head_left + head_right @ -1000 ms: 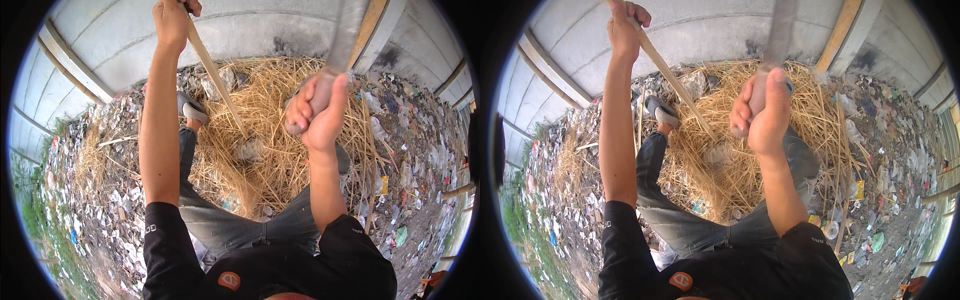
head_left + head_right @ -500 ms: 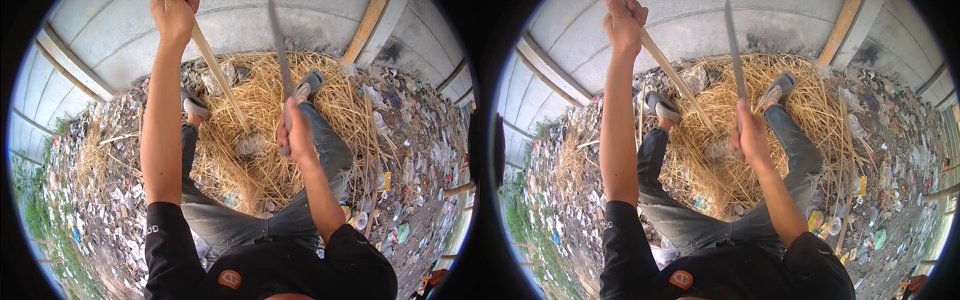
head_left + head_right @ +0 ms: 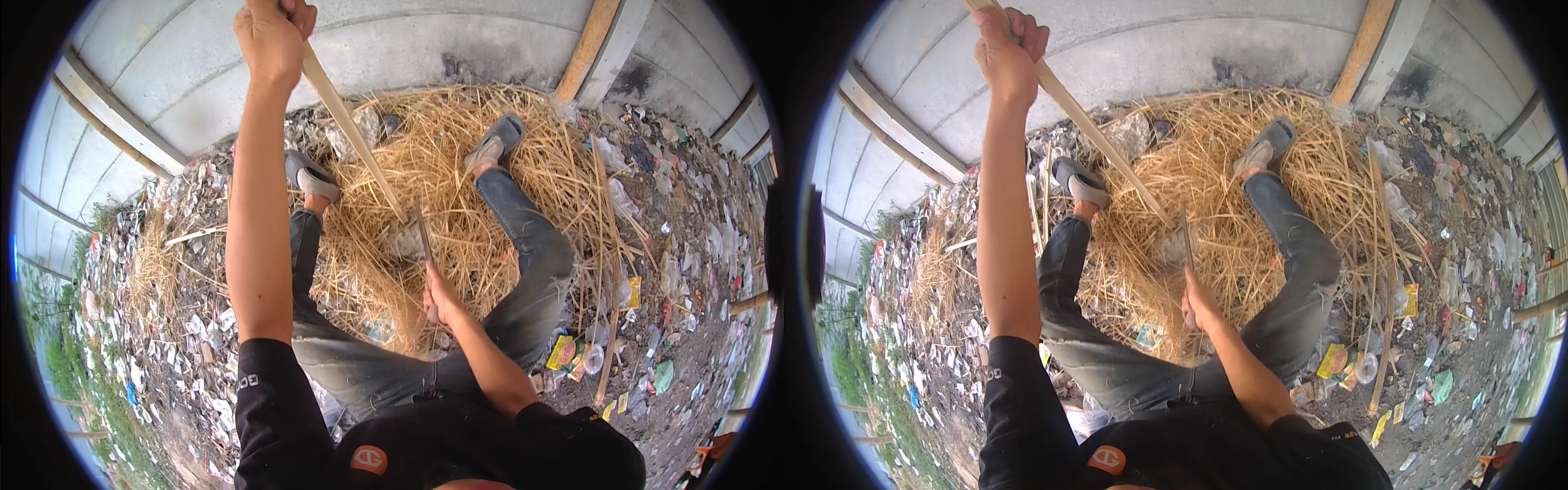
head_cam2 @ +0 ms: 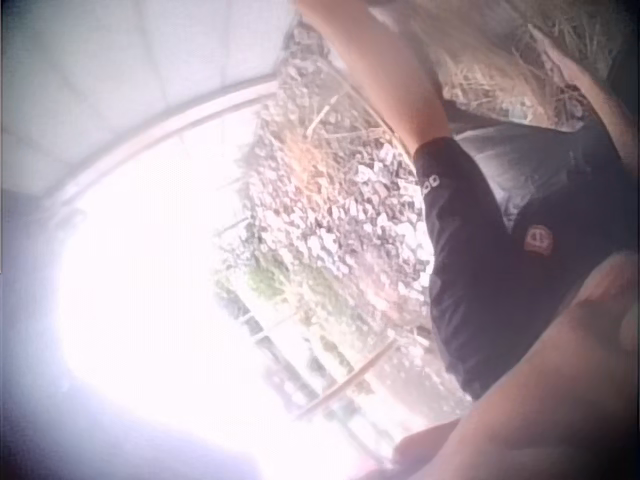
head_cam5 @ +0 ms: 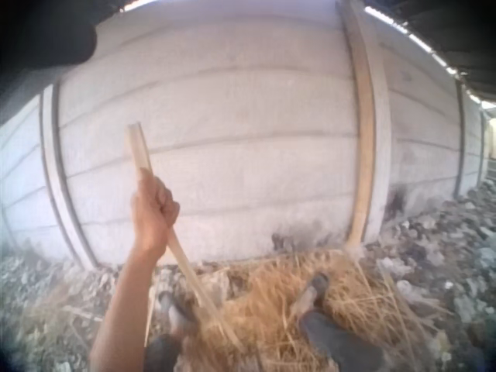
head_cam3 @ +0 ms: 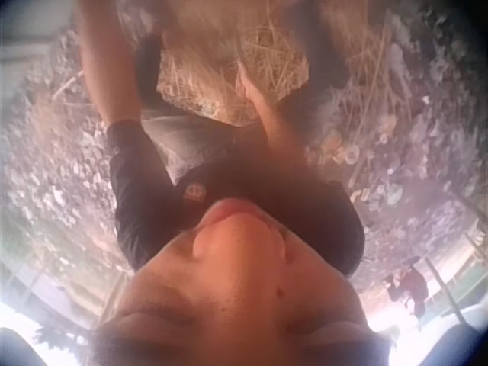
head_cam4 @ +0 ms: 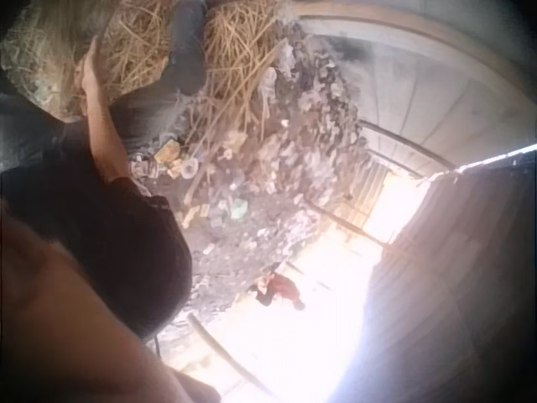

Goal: The person sits on a pile of straw and uses a knife to sharpen a long bamboo stick. They repeatedly scrape the blade along the stick to remove the outer layer and create a point. Later, they switch to a utility knife to continue refining the bamboo stick.

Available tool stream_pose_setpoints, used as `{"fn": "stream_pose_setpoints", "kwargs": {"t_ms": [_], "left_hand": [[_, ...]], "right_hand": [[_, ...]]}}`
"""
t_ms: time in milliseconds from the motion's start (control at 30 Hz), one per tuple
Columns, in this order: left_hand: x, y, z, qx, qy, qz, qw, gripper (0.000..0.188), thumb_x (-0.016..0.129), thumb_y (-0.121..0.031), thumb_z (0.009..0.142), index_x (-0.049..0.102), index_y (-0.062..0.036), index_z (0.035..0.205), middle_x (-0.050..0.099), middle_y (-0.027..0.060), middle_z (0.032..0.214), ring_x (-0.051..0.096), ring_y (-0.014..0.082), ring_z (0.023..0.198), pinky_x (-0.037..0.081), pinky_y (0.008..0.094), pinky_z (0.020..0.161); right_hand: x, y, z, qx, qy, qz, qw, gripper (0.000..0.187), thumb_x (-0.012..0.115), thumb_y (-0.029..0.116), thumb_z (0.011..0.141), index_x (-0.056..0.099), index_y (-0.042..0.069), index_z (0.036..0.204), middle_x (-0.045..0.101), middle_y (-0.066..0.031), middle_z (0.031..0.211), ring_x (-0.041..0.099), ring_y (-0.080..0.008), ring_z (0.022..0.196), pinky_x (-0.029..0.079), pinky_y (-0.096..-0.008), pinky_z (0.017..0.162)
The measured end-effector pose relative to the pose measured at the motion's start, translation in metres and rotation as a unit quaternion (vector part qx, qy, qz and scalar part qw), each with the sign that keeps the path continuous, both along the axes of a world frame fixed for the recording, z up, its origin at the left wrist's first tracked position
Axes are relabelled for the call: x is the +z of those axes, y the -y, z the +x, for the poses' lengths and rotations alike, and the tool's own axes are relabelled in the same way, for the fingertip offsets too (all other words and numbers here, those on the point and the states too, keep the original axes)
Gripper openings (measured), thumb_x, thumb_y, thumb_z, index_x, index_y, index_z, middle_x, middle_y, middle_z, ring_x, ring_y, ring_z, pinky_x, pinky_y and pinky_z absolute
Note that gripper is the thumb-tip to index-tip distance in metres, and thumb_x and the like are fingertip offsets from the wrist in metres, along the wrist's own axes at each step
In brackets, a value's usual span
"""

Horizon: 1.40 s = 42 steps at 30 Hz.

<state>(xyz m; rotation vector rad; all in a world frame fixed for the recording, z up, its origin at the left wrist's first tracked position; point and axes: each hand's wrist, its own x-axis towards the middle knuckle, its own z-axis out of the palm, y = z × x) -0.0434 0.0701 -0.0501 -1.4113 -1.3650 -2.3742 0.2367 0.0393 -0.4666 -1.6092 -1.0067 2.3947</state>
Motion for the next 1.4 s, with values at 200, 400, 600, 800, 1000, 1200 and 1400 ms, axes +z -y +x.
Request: {"fn": "stream_pose_setpoints", "kwargs": {"t_ms": [200,400,600,800,1000,1200,1400], "left_hand": [[0.002,0.004,-0.007,0.111,-0.004,0.036,0.993,0.059,0.036,-0.056,0.107,0.041,-0.0073,0.074,0.041,0.0027,0.060,0.033,0.0122,0.050,0.027,0.0291,0.048],[0.002,-0.006,0.009,0.256,0.058,0.057,0.963,0.055,0.044,-0.057,0.104,0.043,-0.0180,0.065,0.034,-0.0061,0.053,0.032,0.0078,0.043,0.024,0.0255,0.042],[0.014,0.002,0.009,0.047,0.194,0.143,0.969,0.049,0.060,-0.059,0.096,0.045,-0.0192,0.071,0.036,-0.0082,0.057,0.032,0.0047,0.046,0.024,0.0233,0.042],[0.006,0.005,0.006,0.141,0.050,0.059,0.987,0.048,0.058,-0.055,0.100,0.050,-0.0133,0.077,0.046,-0.0022,0.055,0.041,0.0068,0.044,0.029,0.0230,0.039],[0.007,0.007,0.030,0.240,-0.026,0.037,0.970,0.048,0.058,-0.051,0.101,0.055,-0.0082,0.080,0.049,0.0005,0.049,0.046,0.0082,0.038,0.036,0.0237,0.035],[0.001,-0.017,0.032,0.221,-0.034,0.081,0.971,0.041,0.065,-0.041,0.099,0.054,-0.0079,0.078,0.043,-0.0036,0.049,0.043,0.0062,0.039,0.035,0.0242,0.035],[0.003,-0.021,0.022,0.250,-0.040,0.070,0.965,0.042,0.068,-0.040,0.098,0.052,-0.0079,0.077,0.045,-0.0027,0.053,0.045,0.0066,0.040,0.035,0.0244,0.035]], "right_hand": [[0.160,-0.059,-0.035,-0.035,-0.303,0.262,0.915,0.050,0.056,0.048,0.101,0.049,0.011,0.067,0.046,-0.0007,0.049,0.044,-0.0104,0.039,0.040,-0.0278,0.040],[0.180,-0.030,-0.038,-0.133,-0.436,0.356,0.816,0.053,0.044,0.047,0.107,0.047,0.010,0.068,0.042,-0.0001,0.048,0.043,-0.0097,0.038,0.036,-0.0257,0.036],[0.126,0.005,-0.004,-0.037,-0.226,0.173,0.958,0.057,0.043,0.053,0.105,0.045,0.011,0.067,0.042,-0.0004,0.048,0.042,-0.0089,0.038,0.038,-0.0266,0.037],[0.207,-0.036,-0.004,-0.036,-0.285,0.291,0.913,0.059,0.040,0.058,0.104,0.046,0.009,0.072,0.042,0.0002,0.050,0.043,-0.0094,0.039,0.040,-0.0280,0.038],[0.258,-0.034,0.009,-0.132,-0.545,0.405,0.722,0.064,0.040,0.070,0.098,0.046,0.008,0.084,0.040,-0.0002,0.051,0.043,-0.0131,0.040,0.038,-0.0312,0.039],[0.075,0.020,0.027,0.090,-0.096,0.137,0.982,0.062,0.049,0.069,0.096,0.044,0.013,0.072,0.039,0.0022,0.051,0.039,-0.0095,0.039,0.037,-0.0289,0.039],[0.212,-0.036,0.000,0.039,-0.228,0.229,0.946,0.061,0.044,0.068,0.099,0.044,0.012,0.074,0.037,0.0032,0.053,0.039,-0.0086,0.039,0.037,-0.0263,0.039]]}}
